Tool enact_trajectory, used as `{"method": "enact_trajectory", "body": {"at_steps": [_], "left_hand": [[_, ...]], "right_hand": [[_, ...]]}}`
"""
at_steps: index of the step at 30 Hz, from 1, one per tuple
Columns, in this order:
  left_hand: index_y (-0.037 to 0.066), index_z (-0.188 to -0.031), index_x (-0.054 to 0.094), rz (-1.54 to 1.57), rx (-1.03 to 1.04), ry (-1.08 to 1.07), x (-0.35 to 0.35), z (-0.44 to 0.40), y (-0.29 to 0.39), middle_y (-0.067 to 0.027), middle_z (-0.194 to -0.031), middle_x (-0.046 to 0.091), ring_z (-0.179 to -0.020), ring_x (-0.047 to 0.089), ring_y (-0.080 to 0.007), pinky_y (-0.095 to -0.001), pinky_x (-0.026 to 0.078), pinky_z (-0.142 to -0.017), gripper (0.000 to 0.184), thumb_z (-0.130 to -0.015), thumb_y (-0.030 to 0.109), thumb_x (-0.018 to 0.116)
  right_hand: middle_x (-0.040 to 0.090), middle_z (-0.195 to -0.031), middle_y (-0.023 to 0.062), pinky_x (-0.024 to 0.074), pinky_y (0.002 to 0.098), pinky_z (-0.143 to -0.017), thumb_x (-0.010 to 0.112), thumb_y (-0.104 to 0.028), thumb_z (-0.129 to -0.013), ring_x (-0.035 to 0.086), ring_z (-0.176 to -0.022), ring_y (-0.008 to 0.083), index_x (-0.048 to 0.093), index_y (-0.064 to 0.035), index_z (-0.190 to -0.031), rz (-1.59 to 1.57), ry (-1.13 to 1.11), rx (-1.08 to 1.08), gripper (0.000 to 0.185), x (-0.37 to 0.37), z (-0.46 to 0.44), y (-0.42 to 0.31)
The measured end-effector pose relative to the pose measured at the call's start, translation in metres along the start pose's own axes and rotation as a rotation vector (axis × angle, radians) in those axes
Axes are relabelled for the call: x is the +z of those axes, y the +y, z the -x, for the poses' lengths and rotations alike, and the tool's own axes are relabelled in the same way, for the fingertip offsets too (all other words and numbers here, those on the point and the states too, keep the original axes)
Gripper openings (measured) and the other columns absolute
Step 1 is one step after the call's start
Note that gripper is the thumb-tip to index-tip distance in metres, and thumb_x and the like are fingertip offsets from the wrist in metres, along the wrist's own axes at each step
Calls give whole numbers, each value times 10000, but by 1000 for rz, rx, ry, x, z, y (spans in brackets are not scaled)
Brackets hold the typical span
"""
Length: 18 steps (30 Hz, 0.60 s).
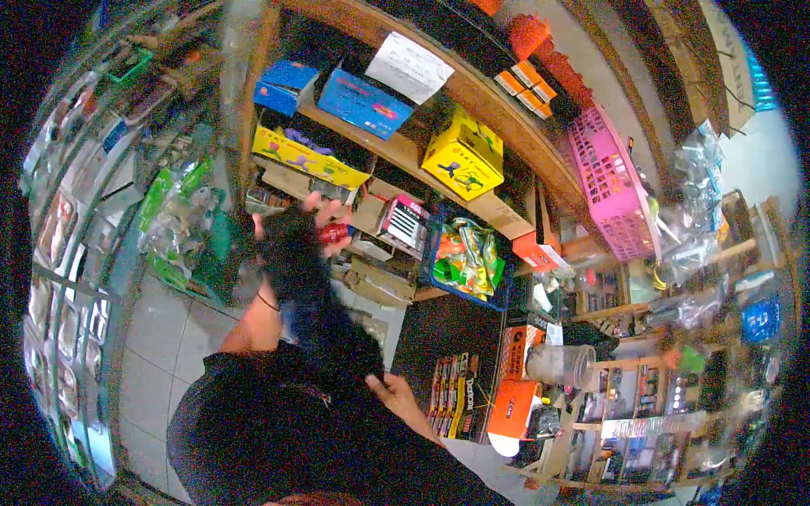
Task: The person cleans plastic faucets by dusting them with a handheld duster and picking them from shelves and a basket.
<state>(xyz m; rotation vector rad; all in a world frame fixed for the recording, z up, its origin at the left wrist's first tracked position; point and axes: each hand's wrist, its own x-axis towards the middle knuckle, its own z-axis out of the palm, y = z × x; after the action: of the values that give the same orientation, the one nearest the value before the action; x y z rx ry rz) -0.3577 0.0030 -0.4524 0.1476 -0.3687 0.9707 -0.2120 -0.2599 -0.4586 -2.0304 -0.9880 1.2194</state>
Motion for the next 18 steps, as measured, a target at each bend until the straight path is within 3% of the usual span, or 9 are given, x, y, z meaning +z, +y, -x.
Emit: {"method": "enact_trajectory", "body": {"at_steps": [1,3,7,9,11,12,14,15,18], "left_hand": [[63,-1310,248,-146,40,238,3,3,-1,-170,-1294,343,-1175,349,-340,-484,243,-983,893,-714,728,266],[47,-1312,234,-103,50,262,10,3,-6,-168,-1297,337,-1174,355,-328,-481,241,-985,891,-728,720,235],[33,-1307,238,-11,-10,-73,7,1,-7,-185,-1309,308,-1161,341,-391,-531,262,-952,878,-741,704,244],[51,-1313,239,-160,28,263,22,7,-9,-172,-1280,358,-1168,358,-332,-452,267,-978,942,-692,759,244],[57,-1313,239,-98,29,261,22,7,-13,-175,-1292,340,-1176,339,-348,-467,260,-975,956,-678,771,246],[56,-1318,223,-68,-4,163,15,7,-13,-196,-1274,357,-1168,332,-382,-508,249,-966,933,-694,747,273],[59,-1323,201,-9,-59,94,6,4,-11,-232,-1274,341,-1158,305,-446,-561,239,-950,913,-706,723,310],[40,-1309,234,-10,-99,62,3,4,-10,-210,-1288,331,-1169,323,-397,-512,252,-967,914,-707,724,307],[-11,-1271,298,-170,35,289,6,9,-9,-164,-1303,328,-1178,353,-275,-376,286,-980,925,-719,730,258]], "right_hand": [[488,-564,-22,344,261,-464,544,-328,-833,407,-518,60,549,-2,-709,-50,29,7,349,0,1,5],[501,-579,-24,355,255,-469,539,-324,-837,420,-525,60,558,-6,-741,79,-12,-8,333,-7,2,18],[529,-619,-21,384,249,-506,516,-316,-852,447,-559,65,572,-20,-782,26,-64,52,309,1,19,-15],[535,-633,-13,393,259,-535,501,-315,-860,458,-587,73,573,-18,-790,-82,11,39,314,8,19,-11],[536,-634,-3,399,270,-556,501,-308,-859,463,-604,79,568,-6,-817,-151,46,142,312,12,24,-28],[540,-642,3,396,263,-554,506,-309,-856,468,-609,78,568,-4,-832,206,-47,18,313,4,20,-22],[512,-603,-11,365,270,-505,507,-298,-857,447,-571,73,553,-7,-746,214,-64,18,315,7,17,-16],[484,-563,-24,334,277,-456,509,-286,-858,425,-533,68,539,-9,-659,235,-89,26,342,10,16,-15],[515,-591,0,367,266,-492,508,-332,-851,445,-551,75,560,3,-726,-180,33,50,361,24,20,-18]]}}
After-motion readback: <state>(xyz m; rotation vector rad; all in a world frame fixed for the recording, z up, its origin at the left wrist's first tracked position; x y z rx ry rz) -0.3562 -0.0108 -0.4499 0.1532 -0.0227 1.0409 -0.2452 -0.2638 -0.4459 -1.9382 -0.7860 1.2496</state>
